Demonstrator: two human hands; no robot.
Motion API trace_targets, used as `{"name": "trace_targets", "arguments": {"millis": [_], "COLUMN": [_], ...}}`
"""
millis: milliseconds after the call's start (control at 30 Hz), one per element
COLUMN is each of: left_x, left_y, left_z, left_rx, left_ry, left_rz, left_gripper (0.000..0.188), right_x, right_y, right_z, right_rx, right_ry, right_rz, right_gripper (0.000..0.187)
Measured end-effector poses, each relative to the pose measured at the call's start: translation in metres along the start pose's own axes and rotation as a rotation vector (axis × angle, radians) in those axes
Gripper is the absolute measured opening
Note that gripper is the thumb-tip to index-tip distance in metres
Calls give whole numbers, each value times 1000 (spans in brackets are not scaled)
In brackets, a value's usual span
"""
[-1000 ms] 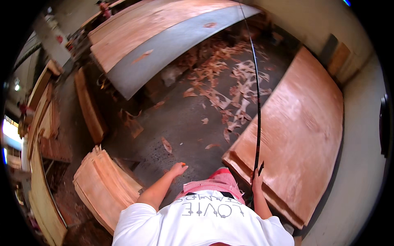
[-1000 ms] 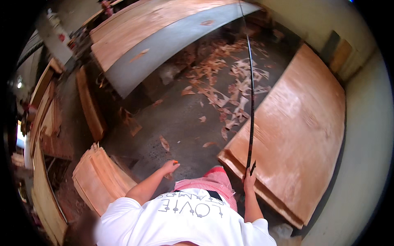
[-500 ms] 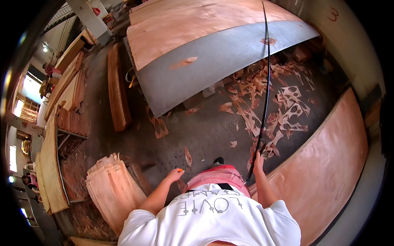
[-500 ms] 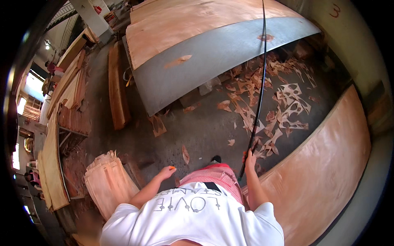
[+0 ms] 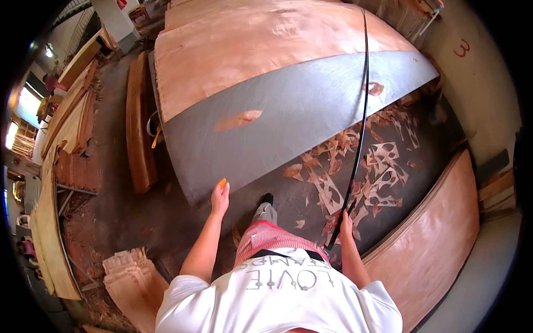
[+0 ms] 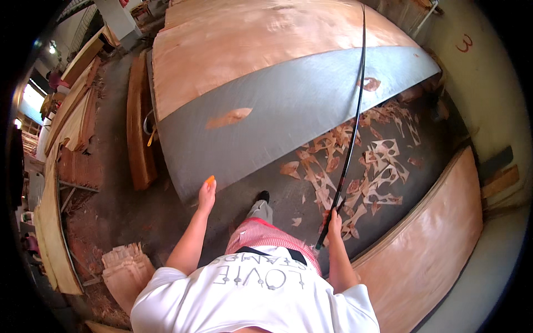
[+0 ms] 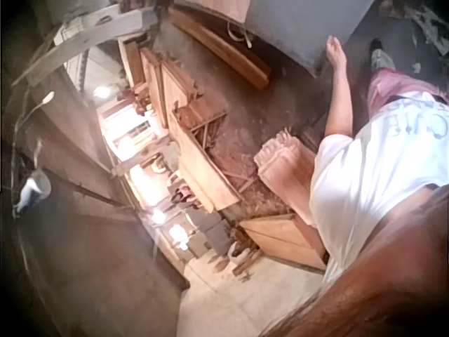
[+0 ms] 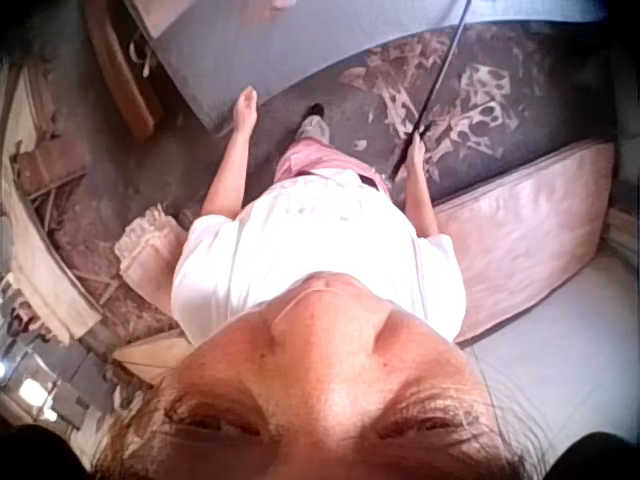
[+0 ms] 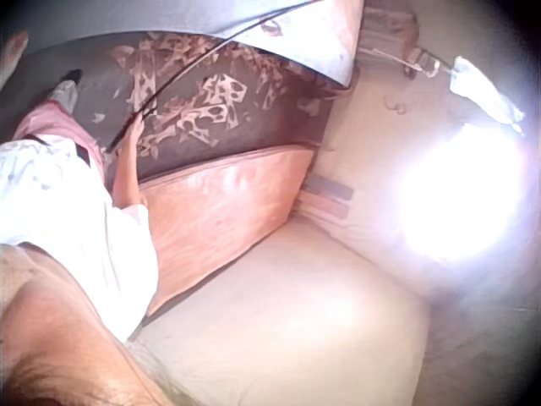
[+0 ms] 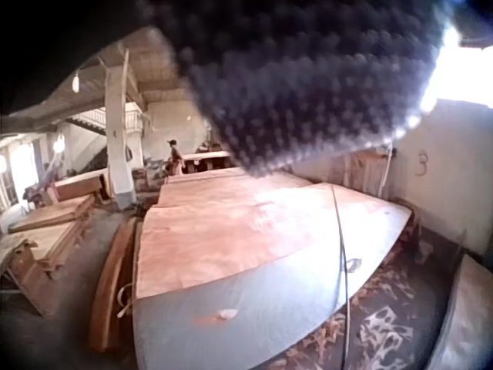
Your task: The person patches wood sheets by cutting small pieces of veneer to fit damaged areas on larger sheets using a utility knife.
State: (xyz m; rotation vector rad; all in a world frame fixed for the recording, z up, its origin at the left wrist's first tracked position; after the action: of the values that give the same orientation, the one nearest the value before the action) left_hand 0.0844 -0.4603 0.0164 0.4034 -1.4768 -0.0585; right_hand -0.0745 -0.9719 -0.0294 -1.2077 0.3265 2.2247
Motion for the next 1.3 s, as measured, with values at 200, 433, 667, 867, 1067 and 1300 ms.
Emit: {"name": "trace_targets", "arguments": {"millis": [200, 433, 667, 867, 1067, 1300], "left_x": [69, 123, 177, 136, 88, 80], "left_y": [-55, -250, -376, -407, -344, -204], "left_z": [-145, -151, -55, -25, -130, -243], "left_rx": [152, -626, -1215, -1291, -735, -167], "left_ry": [-240, -447, -91, 834, 573, 114], "left_rz": [-669, -938, -131, 420, -31, -615], "left_gripper": [53, 54, 46, 57, 26, 32], "right_x": [-61, -101, -150, -185, -222, -165], "right_y": [-20, -52, -100, -154, -124, 64], "right_z": [-29, -45, -87, -146, -145, -177], "right_rx": [114, 150, 141, -165, -220, -160], "right_ry": [-49, -76, -30, 208, 526, 87], "right_rz": [62, 72, 67, 136, 799, 837], "right_gripper": [40, 36, 32, 19, 24, 28]}}
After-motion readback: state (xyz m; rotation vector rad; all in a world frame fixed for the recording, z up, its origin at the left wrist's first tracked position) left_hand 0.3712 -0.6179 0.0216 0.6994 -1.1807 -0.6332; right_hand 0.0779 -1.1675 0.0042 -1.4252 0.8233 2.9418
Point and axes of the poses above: each hand's wrist, its own z-axis away from the middle knuckle, its own y-axis out of the back of the hand, x = y × z, the point moved 9 cm from there along -z, towards the middle knuckle
